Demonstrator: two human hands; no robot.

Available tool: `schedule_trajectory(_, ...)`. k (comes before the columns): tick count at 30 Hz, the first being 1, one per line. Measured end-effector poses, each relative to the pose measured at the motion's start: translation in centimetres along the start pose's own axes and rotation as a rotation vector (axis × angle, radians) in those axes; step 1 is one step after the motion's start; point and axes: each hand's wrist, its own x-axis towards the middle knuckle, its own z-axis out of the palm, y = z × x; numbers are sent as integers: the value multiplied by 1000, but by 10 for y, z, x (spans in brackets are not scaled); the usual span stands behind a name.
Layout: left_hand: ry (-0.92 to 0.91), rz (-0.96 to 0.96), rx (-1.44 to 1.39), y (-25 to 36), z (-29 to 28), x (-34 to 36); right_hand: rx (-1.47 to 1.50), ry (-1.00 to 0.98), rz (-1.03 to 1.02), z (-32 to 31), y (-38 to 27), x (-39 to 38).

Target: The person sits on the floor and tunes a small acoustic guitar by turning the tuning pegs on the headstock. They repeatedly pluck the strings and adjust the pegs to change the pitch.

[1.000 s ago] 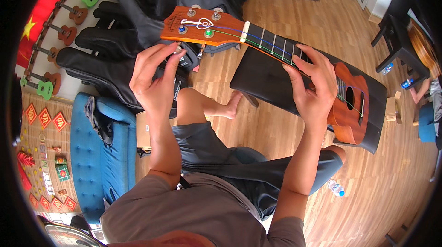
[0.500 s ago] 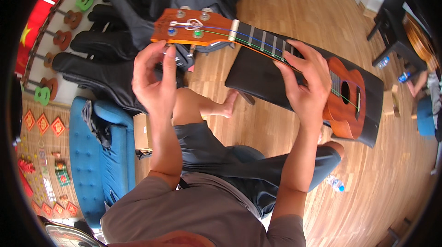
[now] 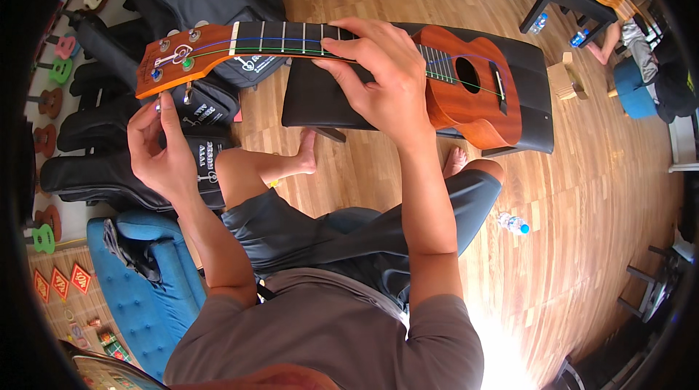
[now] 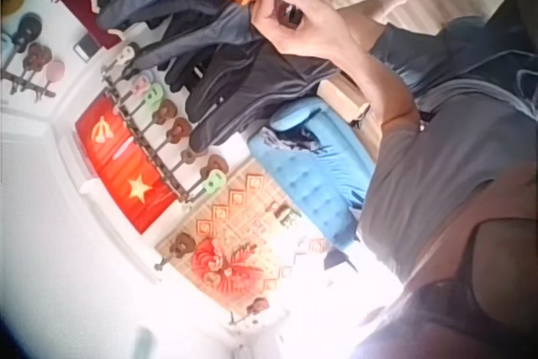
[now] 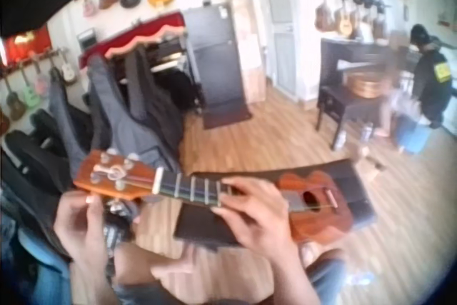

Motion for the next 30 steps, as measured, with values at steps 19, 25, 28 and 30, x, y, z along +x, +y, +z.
schedule_trajectory(19, -101, -18, -81, -16, -9, 8, -26, 4, -38, -1, 6, -1)
schedule_trajectory(25, -164, -176, -220, -45, -8, 2, 9, 51, -55, -10, 11, -6)
schedule_trajectory(28, -183, -138, -149, -55, -15, 3, 49, 58, -72, -3, 12, -9)
schedule_trajectory(30, -131, -34, -140, -35, -2, 2, 44, 19, -56, -8, 9, -8)
